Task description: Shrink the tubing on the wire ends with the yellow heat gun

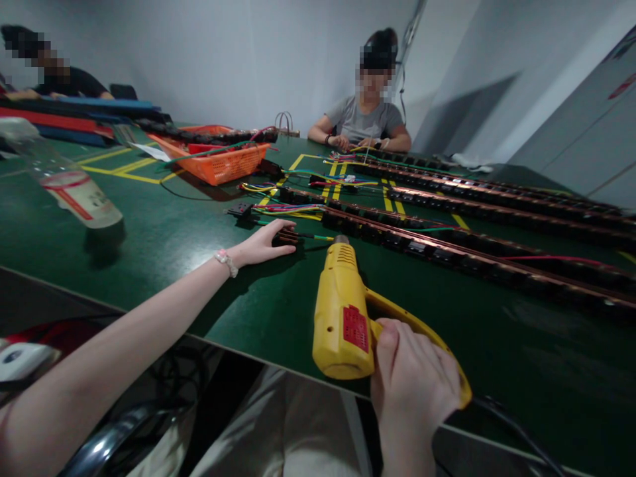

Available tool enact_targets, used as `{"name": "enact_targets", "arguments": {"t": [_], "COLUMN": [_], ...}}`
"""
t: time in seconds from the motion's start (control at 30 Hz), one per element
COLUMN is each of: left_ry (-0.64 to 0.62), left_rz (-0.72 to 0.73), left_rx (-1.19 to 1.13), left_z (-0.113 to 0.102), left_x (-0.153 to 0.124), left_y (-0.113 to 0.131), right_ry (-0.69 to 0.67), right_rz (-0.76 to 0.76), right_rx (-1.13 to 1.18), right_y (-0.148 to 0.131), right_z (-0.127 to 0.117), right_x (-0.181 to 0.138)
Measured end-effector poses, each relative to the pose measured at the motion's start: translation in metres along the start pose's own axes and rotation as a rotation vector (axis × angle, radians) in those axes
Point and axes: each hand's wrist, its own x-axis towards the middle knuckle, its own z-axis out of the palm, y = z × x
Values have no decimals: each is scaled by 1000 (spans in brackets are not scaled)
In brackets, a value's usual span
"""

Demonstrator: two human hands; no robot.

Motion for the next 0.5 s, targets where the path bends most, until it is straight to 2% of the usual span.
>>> {"name": "enact_targets", "arguments": {"t": [0.2, 0.37, 0.5], "left_ry": [-50, -93, -92], "left_rz": [-37, -25, -19], "left_rx": [-60, -123, -129], "left_z": [3, 1, -2], "left_x": [1, 1, 1], "left_y": [-2, 0, 3], "right_ry": [-20, -6, -14], "right_rz": [-33, 31, -3], "right_rx": [24, 28, 53], "right_y": [-10, -38, -60], "right_z": [-2, -6, -7], "right_x": [1, 3, 4]}}
